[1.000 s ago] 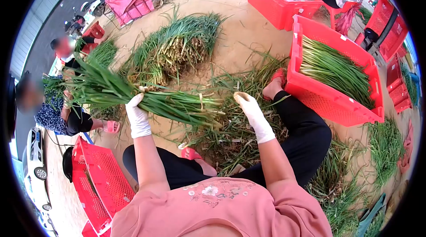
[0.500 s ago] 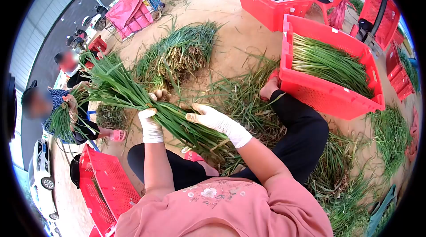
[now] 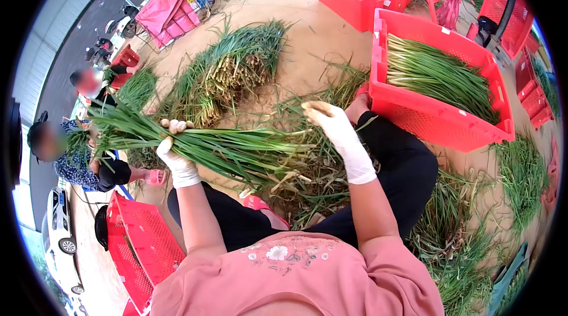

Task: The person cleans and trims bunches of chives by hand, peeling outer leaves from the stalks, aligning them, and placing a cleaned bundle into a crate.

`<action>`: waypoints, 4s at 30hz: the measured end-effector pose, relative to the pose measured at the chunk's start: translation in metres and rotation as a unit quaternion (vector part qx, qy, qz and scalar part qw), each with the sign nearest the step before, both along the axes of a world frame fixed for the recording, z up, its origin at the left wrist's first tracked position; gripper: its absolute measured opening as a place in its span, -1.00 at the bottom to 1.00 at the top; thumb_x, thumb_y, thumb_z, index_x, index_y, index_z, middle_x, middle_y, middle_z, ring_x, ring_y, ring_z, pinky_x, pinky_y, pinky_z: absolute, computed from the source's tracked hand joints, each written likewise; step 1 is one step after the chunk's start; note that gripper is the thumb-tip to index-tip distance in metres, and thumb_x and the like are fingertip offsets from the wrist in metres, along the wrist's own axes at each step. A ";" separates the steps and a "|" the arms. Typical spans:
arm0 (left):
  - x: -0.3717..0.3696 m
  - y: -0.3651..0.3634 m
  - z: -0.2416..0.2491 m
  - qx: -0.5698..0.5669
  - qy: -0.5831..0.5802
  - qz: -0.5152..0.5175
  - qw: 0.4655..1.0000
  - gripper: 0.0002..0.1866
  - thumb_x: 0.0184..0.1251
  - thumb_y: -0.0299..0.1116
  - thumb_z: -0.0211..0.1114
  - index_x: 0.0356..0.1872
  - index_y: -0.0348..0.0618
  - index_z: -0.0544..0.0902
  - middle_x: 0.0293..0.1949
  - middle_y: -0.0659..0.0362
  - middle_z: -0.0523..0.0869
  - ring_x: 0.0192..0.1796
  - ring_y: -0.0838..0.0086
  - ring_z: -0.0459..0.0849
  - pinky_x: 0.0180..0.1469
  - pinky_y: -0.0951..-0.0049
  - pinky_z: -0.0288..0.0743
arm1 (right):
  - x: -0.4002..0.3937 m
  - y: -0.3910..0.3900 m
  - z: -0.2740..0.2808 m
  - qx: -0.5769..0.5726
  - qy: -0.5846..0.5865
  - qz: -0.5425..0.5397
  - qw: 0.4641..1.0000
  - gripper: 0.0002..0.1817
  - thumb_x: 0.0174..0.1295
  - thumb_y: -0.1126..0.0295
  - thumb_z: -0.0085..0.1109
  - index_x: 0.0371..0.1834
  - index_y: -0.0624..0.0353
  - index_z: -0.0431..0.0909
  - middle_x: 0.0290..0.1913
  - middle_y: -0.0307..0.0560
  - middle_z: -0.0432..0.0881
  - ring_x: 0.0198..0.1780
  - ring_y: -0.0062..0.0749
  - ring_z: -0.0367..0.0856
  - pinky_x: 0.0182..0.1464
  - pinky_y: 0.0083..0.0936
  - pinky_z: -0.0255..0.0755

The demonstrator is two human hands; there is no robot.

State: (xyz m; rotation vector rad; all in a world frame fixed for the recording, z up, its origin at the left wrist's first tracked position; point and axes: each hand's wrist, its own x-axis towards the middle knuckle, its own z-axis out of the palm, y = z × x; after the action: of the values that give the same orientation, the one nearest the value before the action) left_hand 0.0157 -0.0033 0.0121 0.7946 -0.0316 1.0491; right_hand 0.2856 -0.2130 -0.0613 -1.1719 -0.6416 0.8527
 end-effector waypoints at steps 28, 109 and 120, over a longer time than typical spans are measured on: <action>-0.030 -0.003 0.037 0.043 -0.092 0.012 0.995 -0.64 -0.28 -0.52 0.27 -0.38 -0.03 0.35 -0.52 0.34 0.35 -0.33 0.49 0.42 0.04 0.33 0.30 | 0.052 -0.039 -0.113 -0.251 0.227 -0.252 0.906 -0.65 0.23 0.22 0.05 -0.05 0.24 0.48 -0.21 -0.16 0.58 -0.25 -0.48 0.51 -0.17 -0.49 0.41; -0.029 -0.019 0.008 0.030 -0.040 0.165 0.985 -0.73 -0.19 -0.49 0.15 -0.31 -0.14 0.50 -0.42 0.22 0.52 -0.23 0.42 0.48 0.13 0.27 0.30 | -0.048 0.010 -0.015 -0.117 -0.280 0.117 0.946 -0.62 -0.05 0.19 0.28 -0.27 0.28 0.60 -0.35 0.04 0.63 -0.29 -0.28 0.59 -0.16 -0.50 0.41; -0.008 -0.031 0.000 -0.001 -0.011 0.160 0.987 -0.72 -0.15 -0.57 0.21 -0.30 -0.15 0.49 -0.44 0.17 0.55 -0.23 0.34 0.51 0.06 0.26 0.31 | -0.104 0.032 -0.045 0.024 -0.221 -0.054 0.973 -0.75 -0.10 0.55 0.30 -0.31 0.31 0.52 -0.27 0.01 0.53 -0.27 -0.24 0.58 -0.17 -0.55 0.47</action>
State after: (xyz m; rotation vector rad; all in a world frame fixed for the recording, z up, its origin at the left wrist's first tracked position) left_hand 0.0075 -0.0340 0.0124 0.8030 0.0812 1.3610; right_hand 0.1811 -0.1814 -0.1060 -1.3525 -0.9442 0.4800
